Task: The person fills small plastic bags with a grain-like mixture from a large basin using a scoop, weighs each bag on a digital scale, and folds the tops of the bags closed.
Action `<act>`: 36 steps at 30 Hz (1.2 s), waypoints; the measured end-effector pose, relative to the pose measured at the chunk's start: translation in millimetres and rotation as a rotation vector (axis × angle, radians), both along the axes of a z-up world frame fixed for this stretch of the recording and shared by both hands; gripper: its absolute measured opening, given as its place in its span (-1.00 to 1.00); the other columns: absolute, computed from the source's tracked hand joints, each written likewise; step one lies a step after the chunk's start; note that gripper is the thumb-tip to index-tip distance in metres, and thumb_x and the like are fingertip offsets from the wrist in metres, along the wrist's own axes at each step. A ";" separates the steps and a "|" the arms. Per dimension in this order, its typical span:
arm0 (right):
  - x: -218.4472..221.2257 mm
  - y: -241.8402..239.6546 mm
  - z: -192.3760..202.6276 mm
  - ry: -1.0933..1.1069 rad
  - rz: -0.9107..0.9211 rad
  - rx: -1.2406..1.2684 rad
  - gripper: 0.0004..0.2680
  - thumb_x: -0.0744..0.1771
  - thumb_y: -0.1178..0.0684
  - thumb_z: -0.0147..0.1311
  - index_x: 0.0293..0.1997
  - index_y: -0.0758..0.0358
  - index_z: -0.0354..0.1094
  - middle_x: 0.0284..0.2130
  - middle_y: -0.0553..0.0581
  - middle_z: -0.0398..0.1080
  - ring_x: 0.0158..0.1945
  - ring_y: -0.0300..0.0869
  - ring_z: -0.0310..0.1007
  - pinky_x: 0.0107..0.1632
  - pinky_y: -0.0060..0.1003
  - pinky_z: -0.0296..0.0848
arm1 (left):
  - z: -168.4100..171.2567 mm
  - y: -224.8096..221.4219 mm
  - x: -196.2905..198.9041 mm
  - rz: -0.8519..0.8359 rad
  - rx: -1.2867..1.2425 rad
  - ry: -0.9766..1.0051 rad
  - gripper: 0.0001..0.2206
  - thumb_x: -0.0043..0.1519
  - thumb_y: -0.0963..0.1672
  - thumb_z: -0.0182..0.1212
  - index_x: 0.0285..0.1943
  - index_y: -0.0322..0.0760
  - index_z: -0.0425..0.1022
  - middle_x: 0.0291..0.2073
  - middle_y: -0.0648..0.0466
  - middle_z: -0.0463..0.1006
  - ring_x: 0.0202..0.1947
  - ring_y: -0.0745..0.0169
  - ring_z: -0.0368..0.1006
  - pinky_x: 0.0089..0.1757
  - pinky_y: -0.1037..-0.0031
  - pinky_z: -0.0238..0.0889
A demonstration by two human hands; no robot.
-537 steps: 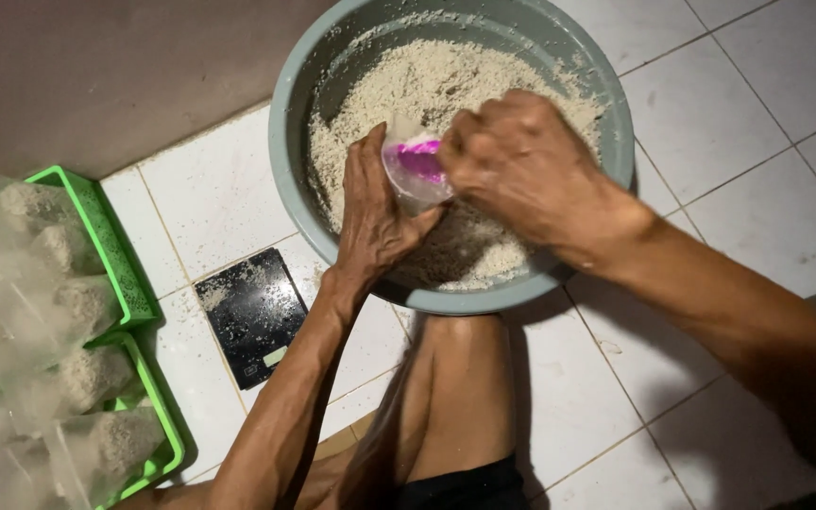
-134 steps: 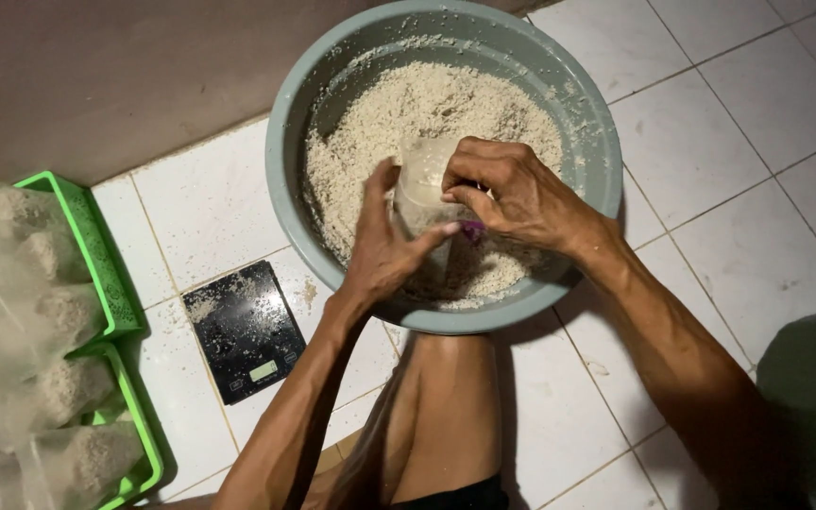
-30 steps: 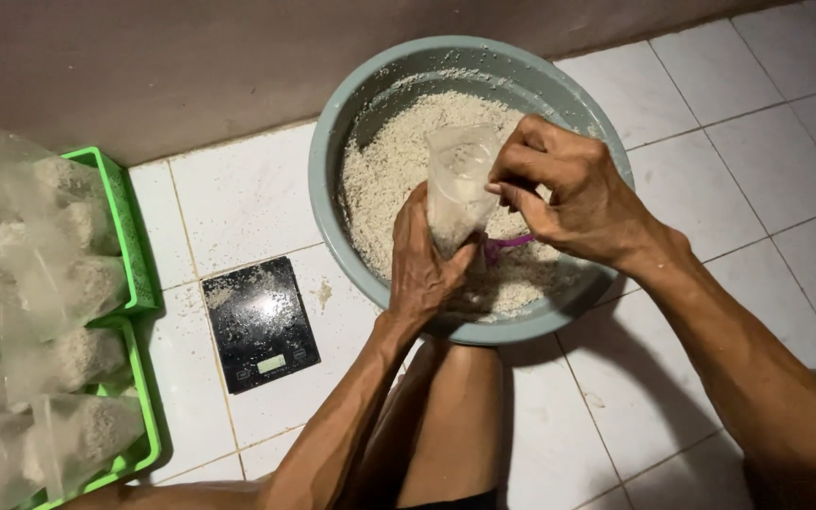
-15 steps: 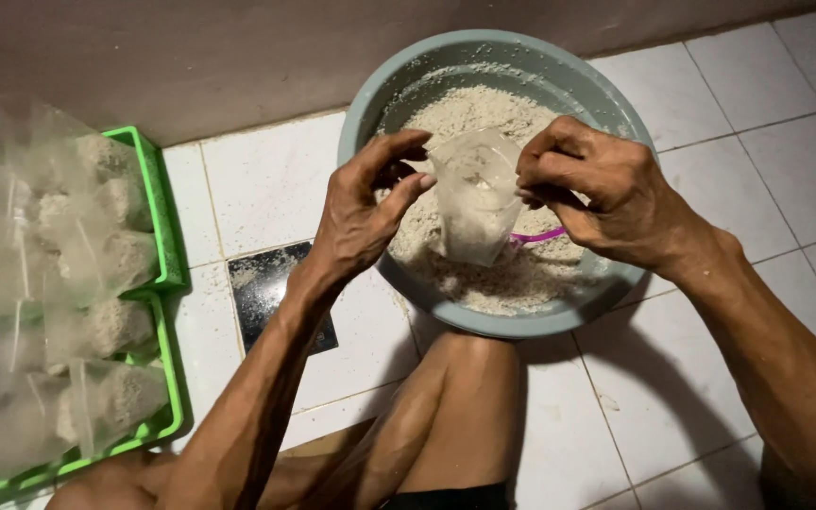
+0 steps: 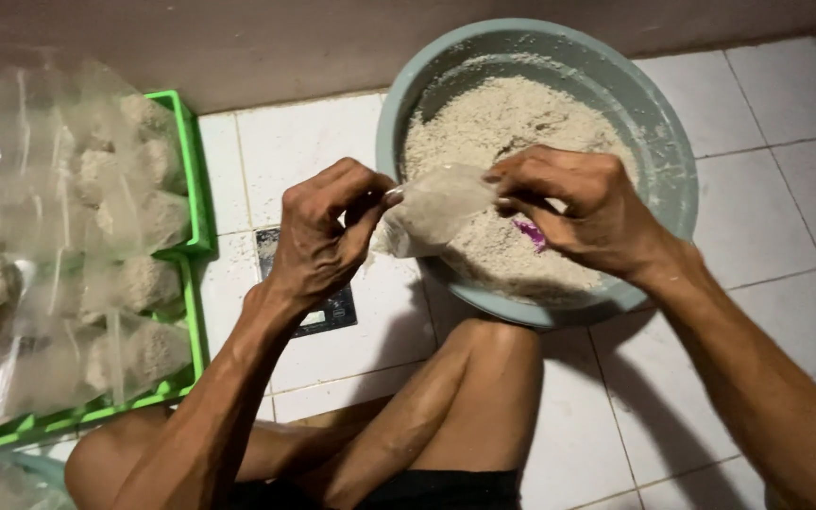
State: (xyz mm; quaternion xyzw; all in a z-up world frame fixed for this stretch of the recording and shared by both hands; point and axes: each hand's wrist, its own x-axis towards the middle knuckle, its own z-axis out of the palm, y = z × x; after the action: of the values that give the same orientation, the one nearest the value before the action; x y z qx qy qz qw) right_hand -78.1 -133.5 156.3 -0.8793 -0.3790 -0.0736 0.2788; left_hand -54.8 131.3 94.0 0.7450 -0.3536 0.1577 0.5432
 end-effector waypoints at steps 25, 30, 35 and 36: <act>42.0 148.7 -171.5 0.256 0.102 0.301 -0.92 0.29 0.37 0.12 -0.28 0.34 0.43 -0.49 0.20 0.39 -0.45 -0.02 0.53 -0.38 -0.27 0.51 | -131.1 131.3 -22.1 0.344 -0.121 0.346 -0.87 0.30 -0.22 0.19 -0.33 -0.36 0.54 -0.56 -0.08 0.50 -0.50 0.08 0.54 -0.44 0.45 0.37; 47.4 148.6 -185.1 0.270 0.087 0.276 -0.93 0.30 0.36 0.11 -0.27 0.34 0.42 -0.46 0.21 0.39 -0.43 0.00 0.54 -0.38 -0.26 0.50 | -140.3 131.6 -17.5 0.355 -0.173 0.374 -0.89 0.29 -0.23 0.19 -0.31 -0.37 0.54 -0.55 -0.12 0.51 -0.49 0.05 0.55 -0.42 0.42 0.40; 49.7 147.3 -194.7 0.277 0.069 0.247 -0.94 0.31 0.35 0.12 -0.29 0.36 0.40 -0.45 0.22 0.38 -0.42 0.00 0.54 -0.37 -0.25 0.51 | -149.3 133.0 -14.5 0.355 -0.149 0.383 -0.89 0.31 -0.22 0.17 -0.29 -0.36 0.53 -0.53 -0.12 0.51 -0.48 0.05 0.56 -0.41 0.38 0.43; 49.7 147.0 -196.6 0.280 0.068 0.246 -0.94 0.31 0.35 0.12 -0.29 0.36 0.40 -0.45 0.22 0.38 -0.42 0.00 0.54 -0.37 -0.25 0.51 | -150.8 132.8 -15.2 0.354 -0.148 0.386 -0.89 0.31 -0.22 0.17 -0.29 -0.36 0.53 -0.53 -0.12 0.51 -0.48 0.05 0.56 -0.41 0.38 0.43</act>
State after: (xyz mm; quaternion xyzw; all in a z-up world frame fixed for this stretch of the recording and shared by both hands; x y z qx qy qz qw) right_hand -28.4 13.5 -40.3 -0.8268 -0.3542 0.0130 0.4367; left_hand -70.0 264.1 -56.8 0.7697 -0.0951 0.1307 0.6176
